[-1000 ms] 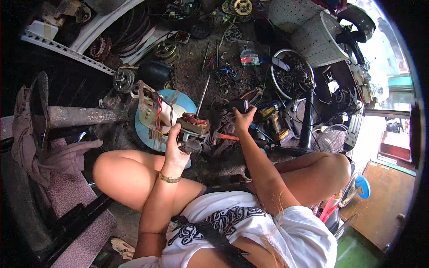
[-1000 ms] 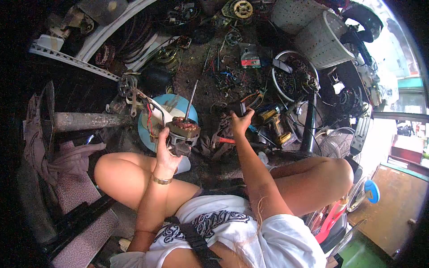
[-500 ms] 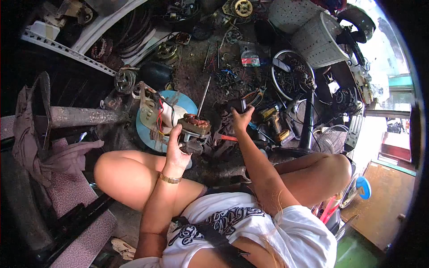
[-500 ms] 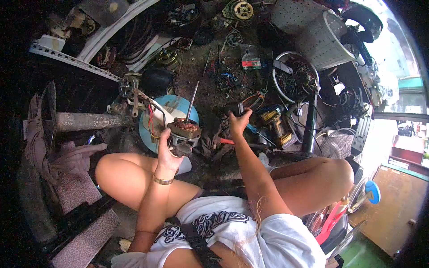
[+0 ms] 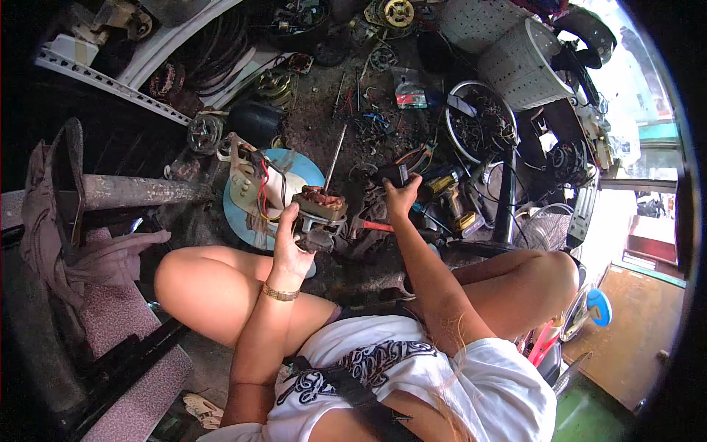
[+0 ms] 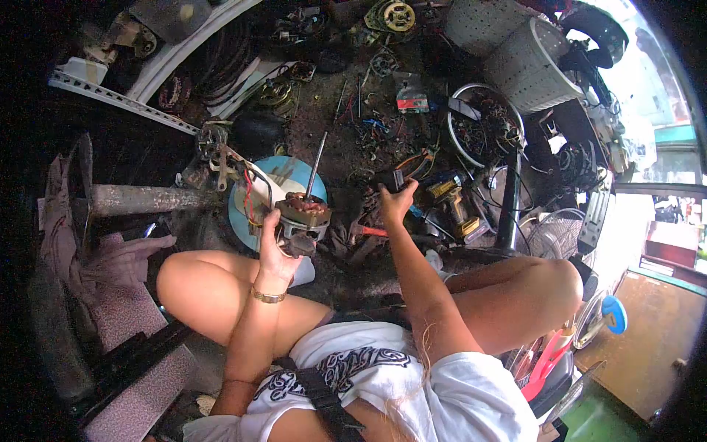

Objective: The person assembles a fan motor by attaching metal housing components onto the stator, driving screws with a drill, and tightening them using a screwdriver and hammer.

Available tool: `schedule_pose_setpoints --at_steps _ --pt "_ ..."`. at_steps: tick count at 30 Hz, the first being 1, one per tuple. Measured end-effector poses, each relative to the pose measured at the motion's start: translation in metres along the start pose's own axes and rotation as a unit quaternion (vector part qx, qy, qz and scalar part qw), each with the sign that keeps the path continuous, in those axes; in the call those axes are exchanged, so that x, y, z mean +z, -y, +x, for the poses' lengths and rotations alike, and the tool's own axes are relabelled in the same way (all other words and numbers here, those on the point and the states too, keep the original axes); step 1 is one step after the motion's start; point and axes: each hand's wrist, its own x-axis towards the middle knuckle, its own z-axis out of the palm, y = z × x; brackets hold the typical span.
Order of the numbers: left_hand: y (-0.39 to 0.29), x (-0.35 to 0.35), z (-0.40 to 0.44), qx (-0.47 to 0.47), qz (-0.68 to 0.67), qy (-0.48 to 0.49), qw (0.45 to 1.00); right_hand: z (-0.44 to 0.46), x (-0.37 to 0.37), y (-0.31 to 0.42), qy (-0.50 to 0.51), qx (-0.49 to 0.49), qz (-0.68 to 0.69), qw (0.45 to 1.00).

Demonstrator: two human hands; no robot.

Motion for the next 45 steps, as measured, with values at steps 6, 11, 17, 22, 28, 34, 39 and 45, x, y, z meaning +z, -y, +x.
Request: schedule_pose_setpoints --at_steps 6,11,17,22,28,34,39,45 --pt "-0.002 0.003 0.000 0.001 0.007 0.001 1.000 -0.002 0.004 0.016 0.001 0.013 0.020 1.000" --pt "-0.002 0.000 0.003 -0.013 0.005 0.006 1.000 -0.006 0.003 0.016 0.020 0.003 0.009 1.000" --pt "0.001 -0.006 0.008 -0.025 0.003 0.012 1.000 0.025 0.002 -0.007 -0.060 0.018 0.034 0.997" --pt "0.002 -0.004 0.005 -0.013 -0.004 0.009 1.000 0.134 -0.013 -0.021 -0.100 0.199 0.315 0.922" --pt "0.007 0.000 0.005 0.002 -0.008 0.025 1.000 0.255 -0.071 -0.056 -0.058 0.336 0.348 0.873" --pt "0.010 0.015 0.010 0.009 0.004 0.038 0.999 0.139 -0.002 -0.039 0.098 -0.053 -0.113 0.987" --pt "0.010 0.017 0.010 0.003 0.020 0.082 0.996 0.051 0.043 -0.023 0.317 -0.078 -0.178 0.928" --pt "0.008 0.011 -0.001 0.023 0.017 0.074 0.997 0.067 0.029 0.018 0.329 -0.149 -0.182 0.914"
